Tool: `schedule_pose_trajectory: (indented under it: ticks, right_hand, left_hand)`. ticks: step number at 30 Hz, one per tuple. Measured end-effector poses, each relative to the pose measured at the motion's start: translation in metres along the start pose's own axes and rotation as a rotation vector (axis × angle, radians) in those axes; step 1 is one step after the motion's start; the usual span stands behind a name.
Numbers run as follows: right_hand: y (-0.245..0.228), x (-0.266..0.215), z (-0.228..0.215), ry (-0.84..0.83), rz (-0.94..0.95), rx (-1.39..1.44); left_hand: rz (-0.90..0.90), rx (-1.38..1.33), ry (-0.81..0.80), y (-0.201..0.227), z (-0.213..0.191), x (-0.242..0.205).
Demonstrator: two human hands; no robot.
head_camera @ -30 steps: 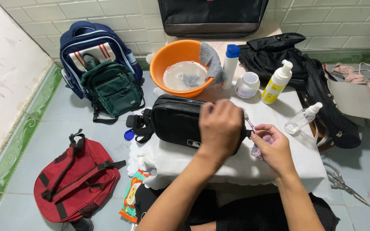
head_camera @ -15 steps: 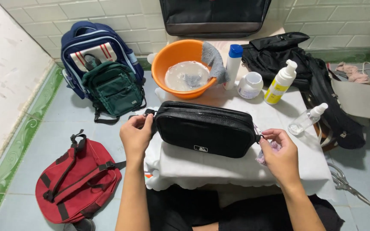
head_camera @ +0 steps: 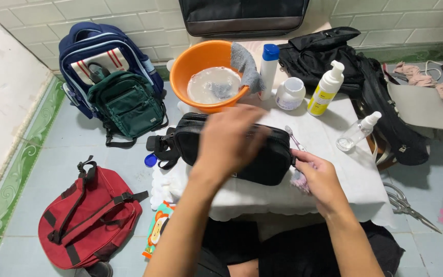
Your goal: Cleaning a black zippered pouch using a toothbrush, a cloth, and soapy water.
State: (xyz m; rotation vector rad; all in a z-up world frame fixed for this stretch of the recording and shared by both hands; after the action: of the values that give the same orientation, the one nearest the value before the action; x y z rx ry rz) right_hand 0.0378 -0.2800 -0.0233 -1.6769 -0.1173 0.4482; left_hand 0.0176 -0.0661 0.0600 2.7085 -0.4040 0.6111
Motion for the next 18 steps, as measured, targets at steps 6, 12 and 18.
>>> schedule_pose_trajectory:
  ticks: [6,12,18]
  right_hand:
    - [0.022,0.016,-0.012,-0.135,0.091,0.164]
    - [0.009,0.011,-0.006,-0.165,0.185,0.212]
    - [-0.003,0.006,-0.015,-0.125,0.156,0.435]
  left_hand:
    - [-0.362,0.152,-0.471,-0.036,0.008,0.032]
    - [-0.872,-0.202,-0.644,-0.127,-0.021,-0.014]
    - [-0.82,-0.199,-0.612,-0.116,-0.035,-0.023]
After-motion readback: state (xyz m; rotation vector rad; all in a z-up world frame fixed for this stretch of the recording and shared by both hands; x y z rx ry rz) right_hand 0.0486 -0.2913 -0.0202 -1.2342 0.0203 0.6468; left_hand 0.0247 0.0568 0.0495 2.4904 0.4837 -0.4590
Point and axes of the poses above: each hand's wrist, its own x-axis towards the middle knuckle, its own z-axis out of the palm, y = z × x, the point moved 1 cm from there along x, towards the middle knuckle, and after that the axes turned 13 degrees about -y, right-handed, at the moved point
